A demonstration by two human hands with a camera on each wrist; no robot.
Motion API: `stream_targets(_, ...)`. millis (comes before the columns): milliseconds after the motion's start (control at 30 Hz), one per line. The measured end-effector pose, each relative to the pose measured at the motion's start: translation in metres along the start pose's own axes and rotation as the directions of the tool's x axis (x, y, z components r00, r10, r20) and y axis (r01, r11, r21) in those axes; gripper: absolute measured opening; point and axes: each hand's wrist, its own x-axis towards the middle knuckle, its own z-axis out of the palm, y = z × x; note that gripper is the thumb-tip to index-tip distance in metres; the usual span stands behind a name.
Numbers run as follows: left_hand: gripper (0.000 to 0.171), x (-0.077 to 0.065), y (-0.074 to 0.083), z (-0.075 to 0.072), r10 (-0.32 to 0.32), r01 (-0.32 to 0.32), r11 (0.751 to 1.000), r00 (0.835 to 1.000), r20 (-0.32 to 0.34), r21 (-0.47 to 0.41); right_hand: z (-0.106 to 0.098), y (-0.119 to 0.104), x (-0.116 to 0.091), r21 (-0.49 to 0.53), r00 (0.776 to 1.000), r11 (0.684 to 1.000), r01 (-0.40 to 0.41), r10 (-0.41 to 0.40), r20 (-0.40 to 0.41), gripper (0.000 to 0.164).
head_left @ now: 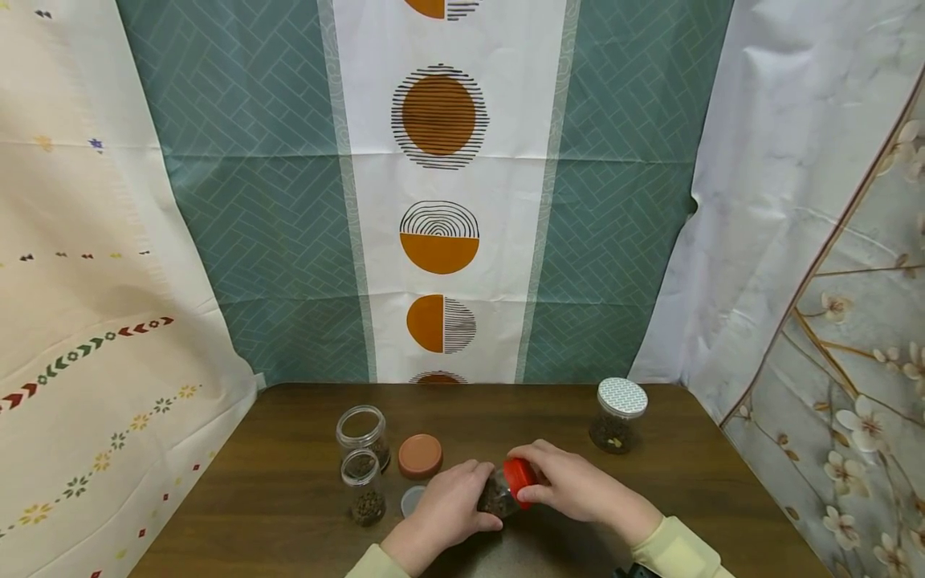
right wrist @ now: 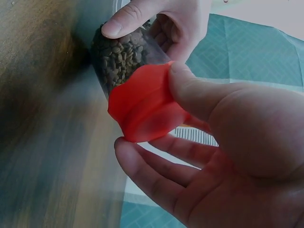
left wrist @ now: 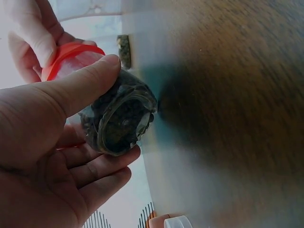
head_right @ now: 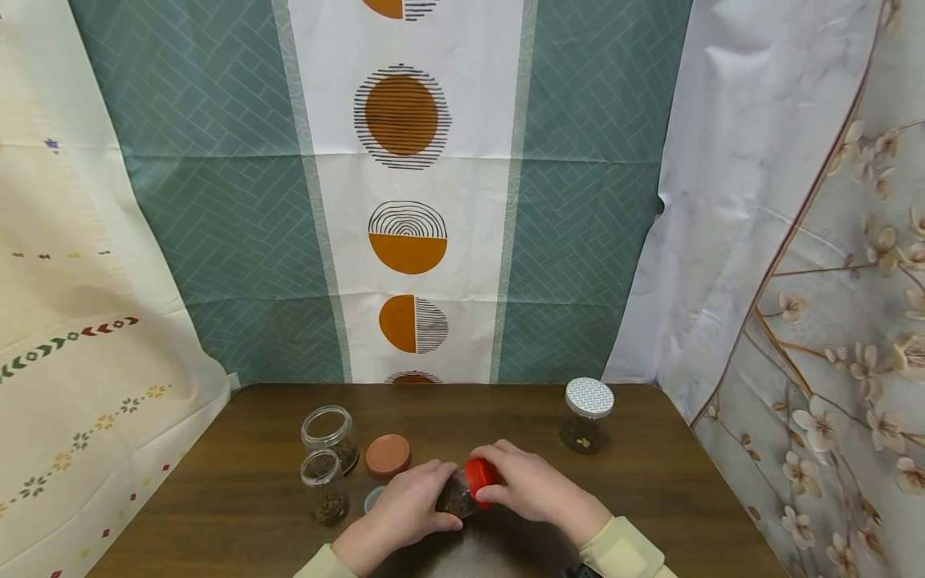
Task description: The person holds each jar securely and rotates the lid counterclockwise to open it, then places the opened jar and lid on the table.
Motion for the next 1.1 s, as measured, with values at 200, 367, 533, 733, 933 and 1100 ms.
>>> stream_targets(200,0.073,-0.0010,0.0001,0.0012,-0.009,0.009,1.000,1.000,0.005,-0.003,0.0015,0.0018,-0.0009,0.020,1.000,1.000,0.013,-0.013,0.006,0.052)
stream_targets(367,0.073,-0.0015,0.0001,0.0018,-0.008,0.008,1.000,1.000,0.002,0.006,0.0028,0.0019,-0.0009,0.023,1.000,1.000,-0.010,0.009,0.008,0.057)
stream_targets(533,0.073,-0.0020,-0.0001,0.0027,0.004,-0.004,1.000,1.000,-0.008,0.015,0.0037,-0.0008,0.0019,0.032,0.993,0.993,-0.116,0.117,-0.016,0.064)
stream_targets(733,0.072,-0.0025,0.0008,0.0018,0.005,-0.005,1.000,1.000,-0.016,0.021,0.0056,-0.0007,0.0060,0.094,0.975,0.971,-0.222,0.220,0.029,0.068)
stream_targets(933,0.072,-0.0021,0.0000,0.0024,0.006,-0.006,1.000,1.000,-0.014,0.022,0.0081,0.0008,0.0070,0.145,0.977,0.966,-0.214,0.207,0.060,0.066)
stream_targets(1100,0.071,-0.0017,-0.0011,0.0024,0.004,-0.004,1.000,1.000,-0.011,0.015,0.0068,0.0004,0.0082,0.062,0.984,0.982,-0.179,0.177,0.036,0.068)
